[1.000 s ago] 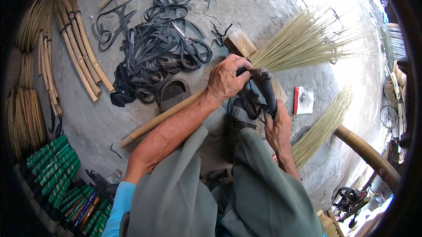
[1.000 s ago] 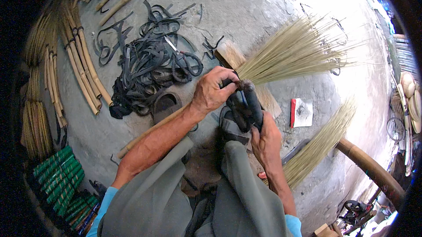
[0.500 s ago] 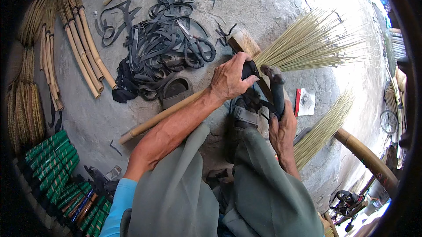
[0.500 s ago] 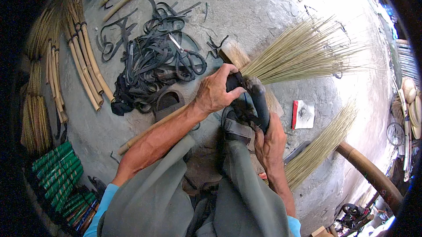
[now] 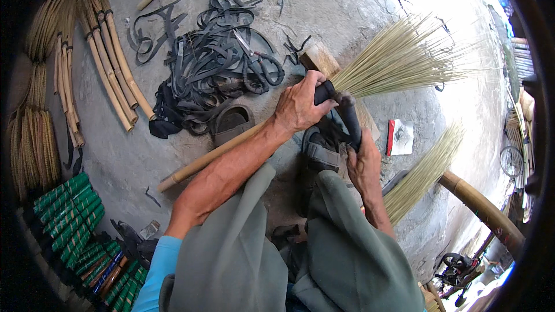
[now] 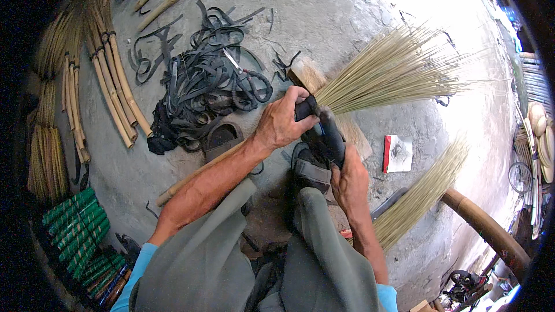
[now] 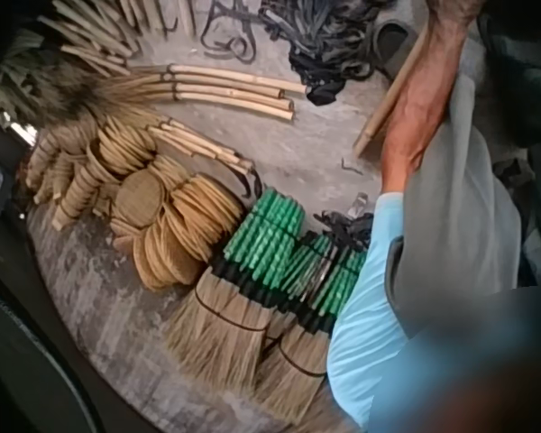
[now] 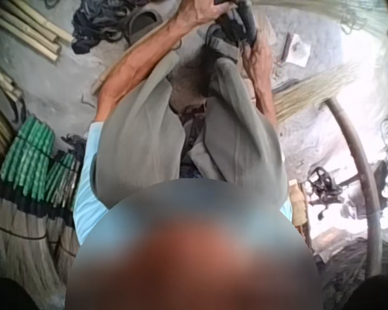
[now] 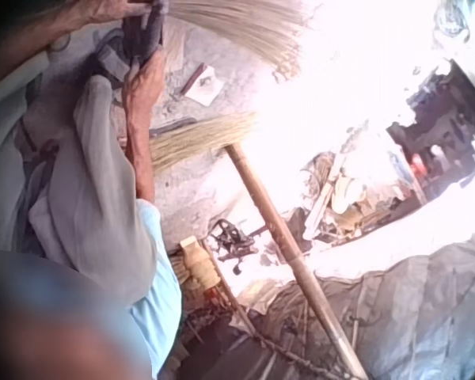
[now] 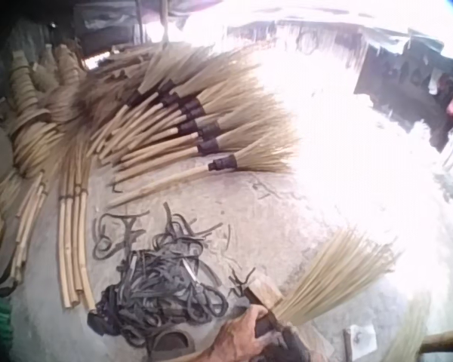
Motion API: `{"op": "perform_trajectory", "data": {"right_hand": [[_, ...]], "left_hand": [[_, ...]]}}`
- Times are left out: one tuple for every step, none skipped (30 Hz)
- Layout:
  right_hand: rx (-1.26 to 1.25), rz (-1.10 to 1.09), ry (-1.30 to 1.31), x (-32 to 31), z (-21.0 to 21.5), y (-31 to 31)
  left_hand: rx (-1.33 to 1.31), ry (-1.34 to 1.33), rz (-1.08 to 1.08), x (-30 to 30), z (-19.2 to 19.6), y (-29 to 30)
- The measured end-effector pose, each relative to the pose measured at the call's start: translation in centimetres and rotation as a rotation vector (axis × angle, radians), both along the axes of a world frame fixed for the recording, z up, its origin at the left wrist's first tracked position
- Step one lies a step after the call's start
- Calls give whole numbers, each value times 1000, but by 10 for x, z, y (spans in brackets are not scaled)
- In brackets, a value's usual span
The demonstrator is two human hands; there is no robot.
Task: The person sits on the floor and wraps a black rubber strip around the base of a broom head to secure the bristles. They repeatedly wrap and tighten the strip, then use a hammer to tap it into place.
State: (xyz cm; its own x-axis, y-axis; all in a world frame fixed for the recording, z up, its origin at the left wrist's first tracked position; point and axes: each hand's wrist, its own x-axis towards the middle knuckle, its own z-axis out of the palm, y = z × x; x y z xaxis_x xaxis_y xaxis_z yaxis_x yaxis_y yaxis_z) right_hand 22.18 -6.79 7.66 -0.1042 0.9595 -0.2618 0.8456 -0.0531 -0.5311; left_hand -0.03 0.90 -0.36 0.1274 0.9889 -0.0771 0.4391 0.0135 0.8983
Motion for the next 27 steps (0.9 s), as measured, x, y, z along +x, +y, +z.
{"op": "perform_trajectory", "data": {"right_hand": [[89, 39, 81, 1, 2, 3], [109, 37, 113, 2, 6, 1], [122, 30, 137, 4, 11, -2], [185, 15, 210, 4, 13, -6], [224, 2, 247, 4, 13, -8], [272, -8, 288, 3, 13, -10], [325, -19, 330, 3, 12, -11], [423, 65, 302, 3, 7, -7], [404, 101, 241, 3, 2, -2], [246, 116, 137, 4, -1, 5], [24, 91, -3, 5, -3, 10], [-36, 34, 32, 6, -2, 10], [54, 81, 94, 7, -1, 13], [85, 77, 124, 8, 3, 9], [138, 82, 163, 8, 8, 3], [237, 75, 206, 6, 9, 0], [260, 74, 246, 5, 11, -3], [288, 68, 288, 3, 8, -5], [325, 57, 332, 1, 4, -6], [311, 56, 306, 1, -2, -4], [208, 110, 119, 5, -10, 1], [160, 91, 86, 7, -18, 0], [87, 54, 34, 13, -26, -1], [135, 72, 84, 21, -34, -3], [137, 62, 110, 31, -38, -16], [146, 58, 136, 44, -41, -32], [87, -11, 127, 56, -45, -46]], "left_hand": [[24, -4, 10, 0, -1, 0], [18, -1, 16, -1, -1, 0], [24, -11, 21, -1, -1, -2], [23, -12, 27, -1, -2, -1], [10, -11, 30, -1, -2, -1], [-1, -17, 29, -2, -2, 0], [-19, -22, 23, -2, -2, 0], [-26, -32, 22, -1, -2, 1], [-33, -35, 10, -2, -2, 2], [-33, -42, 7, -2, -2, 2], [-41, -45, 6, -2, -2, 2], [-4, -45, 12, -2, -2, 1], [34, -38, 26, -3, -2, 2], [15, -25, 17, -3, -2, 1], [21, -38, 22, -3, -3, -1], [2, -39, 18, -4, -4, 0], [-13, -45, 23, -3, -4, -1], [-50, -49, 23, -3, -5, -1], [-38, -35, 18, -2, -5, -1], [-7, -27, 29, -1, -5, -1], [10, -20, 34, -1, -5, -1], [-16, -5, 4, -2, -5, -1], [-22, 1, -4, -4, -4, -2], [-36, 13, -10, -8, -3, -2], [-86, 23, -36, -11, -2, -5], [-92, 103, -51, -17, -2, -8], [-84, 124, -48, -22, -1, -10]]}}
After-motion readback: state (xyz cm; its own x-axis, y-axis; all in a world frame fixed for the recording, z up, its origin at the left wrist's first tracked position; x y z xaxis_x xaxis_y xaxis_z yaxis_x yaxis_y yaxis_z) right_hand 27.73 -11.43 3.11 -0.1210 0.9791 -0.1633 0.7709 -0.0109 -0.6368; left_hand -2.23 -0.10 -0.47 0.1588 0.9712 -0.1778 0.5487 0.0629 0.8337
